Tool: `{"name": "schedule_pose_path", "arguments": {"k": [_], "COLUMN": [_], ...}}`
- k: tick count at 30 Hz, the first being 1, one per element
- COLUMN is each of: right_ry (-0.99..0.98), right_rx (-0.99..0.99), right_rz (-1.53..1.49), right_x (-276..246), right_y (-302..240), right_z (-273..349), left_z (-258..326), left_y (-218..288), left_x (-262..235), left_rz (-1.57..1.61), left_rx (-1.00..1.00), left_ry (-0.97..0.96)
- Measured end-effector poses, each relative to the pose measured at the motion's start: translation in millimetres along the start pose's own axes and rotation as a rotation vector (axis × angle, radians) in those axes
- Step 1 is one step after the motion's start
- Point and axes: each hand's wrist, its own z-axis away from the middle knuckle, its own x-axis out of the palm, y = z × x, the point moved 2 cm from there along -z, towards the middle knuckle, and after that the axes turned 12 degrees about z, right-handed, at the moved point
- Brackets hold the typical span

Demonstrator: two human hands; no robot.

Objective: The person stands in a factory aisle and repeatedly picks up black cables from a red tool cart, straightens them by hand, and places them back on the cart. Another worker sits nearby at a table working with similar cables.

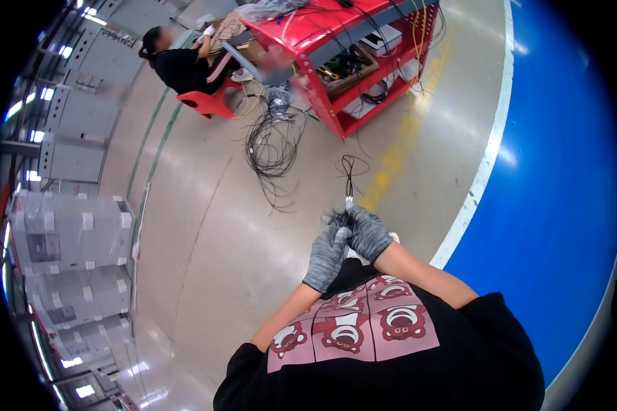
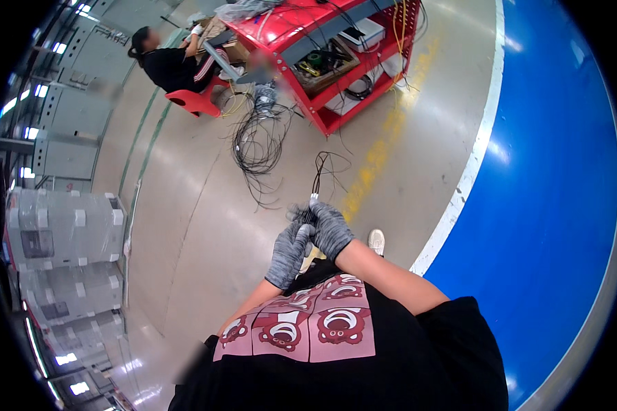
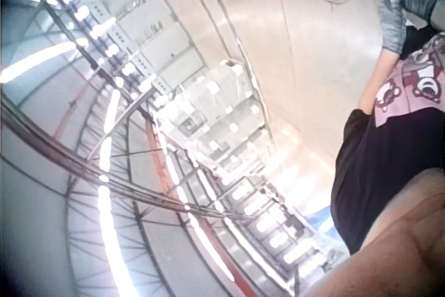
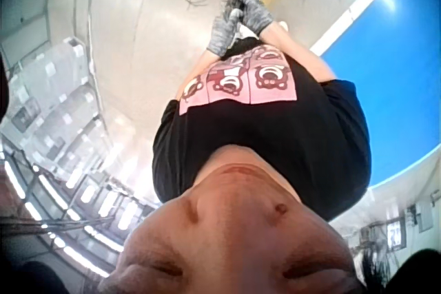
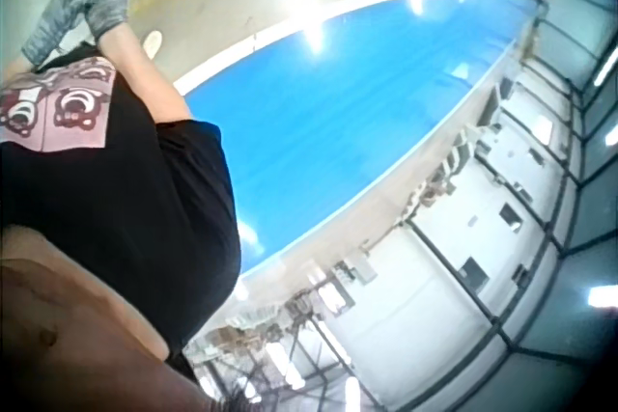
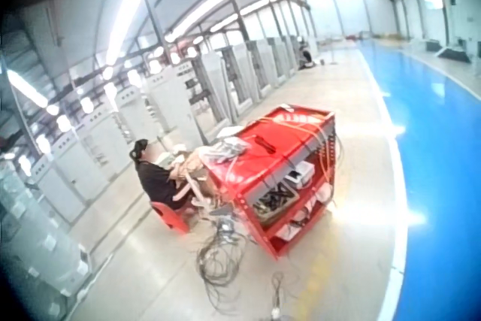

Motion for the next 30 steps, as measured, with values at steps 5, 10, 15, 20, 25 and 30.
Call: {"name": "schedule_pose_path", "arguments": {"k": [5, 10, 15, 20, 25, 30], "right_ry": [0.088, 0.300, 0.372, 0.461, 0.527, 0.509], "right_rx": [-0.042, -0.191, -0.318, -0.434, -0.618, -0.639], "right_rz": [-0.268, -0.337, -0.328, -0.285, -0.336, -0.328], "right_x": [-43.6, -96.7, -120.0, -145.7, -168.3, -173.3], "right_y": [-35.2, -75.6, -90.6, -118.9, -172.7, -190.2], "right_z": [-34.2, -52.4, -62.8, -64.1, -50.6, -37.7], "left_z": [11.6, 33.9, 46.3, 59.9, 75.7, 100.0], "left_y": [9.5, 3.6, 1.5, -20.3, -65.1, -151.0], "left_x": [3.6, -19.4, -40.4, -61.0, -105.8, -167.1], "left_rz": [-0.333, -0.628, -0.556, -0.491, -0.417, -0.253], "left_rx": [0.080, 0.053, -0.018, -0.049, -0.110, -0.286], "left_ry": [-0.155, -0.315, -0.368, -0.338, -0.279, -0.178]}}
